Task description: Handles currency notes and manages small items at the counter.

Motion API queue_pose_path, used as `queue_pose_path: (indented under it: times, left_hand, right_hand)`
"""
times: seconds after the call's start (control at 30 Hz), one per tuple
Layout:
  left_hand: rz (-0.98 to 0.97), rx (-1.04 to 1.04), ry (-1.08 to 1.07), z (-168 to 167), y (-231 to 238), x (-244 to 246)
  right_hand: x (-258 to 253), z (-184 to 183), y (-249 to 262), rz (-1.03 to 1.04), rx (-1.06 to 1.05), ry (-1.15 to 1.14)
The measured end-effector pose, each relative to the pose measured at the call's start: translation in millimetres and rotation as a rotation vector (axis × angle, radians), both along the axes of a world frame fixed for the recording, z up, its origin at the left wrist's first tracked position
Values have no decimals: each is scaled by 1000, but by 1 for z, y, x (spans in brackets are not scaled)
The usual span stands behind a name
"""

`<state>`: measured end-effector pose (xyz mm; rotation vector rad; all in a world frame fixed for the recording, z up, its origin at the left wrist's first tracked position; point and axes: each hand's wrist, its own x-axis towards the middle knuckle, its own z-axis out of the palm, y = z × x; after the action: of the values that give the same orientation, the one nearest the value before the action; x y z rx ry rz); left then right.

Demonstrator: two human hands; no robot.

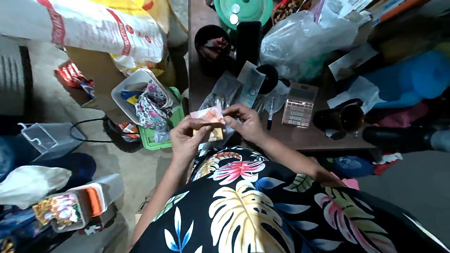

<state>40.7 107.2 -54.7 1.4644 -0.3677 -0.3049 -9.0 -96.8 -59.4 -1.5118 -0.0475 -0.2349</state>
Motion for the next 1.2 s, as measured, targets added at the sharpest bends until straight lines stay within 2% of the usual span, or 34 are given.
queue_pose_path:
  times: [0.07, 0.17, 0.23, 0.3, 0.4, 0.57, 0.7, 0.8, 0.87, 0.93, 1.07, 1.2]
  left_hand:
    - [22, 9, -2, -1, 6, -3]
    - [74, -3, 11, -1, 16, -6]
    - [97, 14, 35, 0, 22, -9]
    - [101, 15, 44, 1, 28, -13]
    - [124, -3, 33, 0, 33, -16]
    - [151, -27, 54, 1, 37, -21]
    - [152, -59, 101, 2, 46, -22]
    - [182, -86, 152, 3, 53, -25]
    - [197, -92, 170, 3, 57, -26]
    - [199, -93, 173, 1, 61, -27]
    - [198, -101, 174, -2, 65, -27]
    - [207, -103, 191, -2, 64, -25]
  right_hand:
    - [8, -4, -21, -52, -139, 63]
    - [33, -13, -74, -148, -685, 303]
    - [54, -26, -108, -100, -977, 377]
    - [70, -31, -127, 8, -1120, 412]
    - [88, -22, -123, 86, -1113, 387]
    - [99, -3, -88, 41, -944, 309]
    - [110, 1, -86, 8, -991, 352]
    - [115, 9, -104, -43, -1099, 453]
    - [120, 5, -120, 47, -1185, 522]
    - [126, -10, -135, 225, -1247, 542]
    - [136, -33, -140, 464, -1383, 417]
    - [142, -51, -133, 559, -1465, 294]
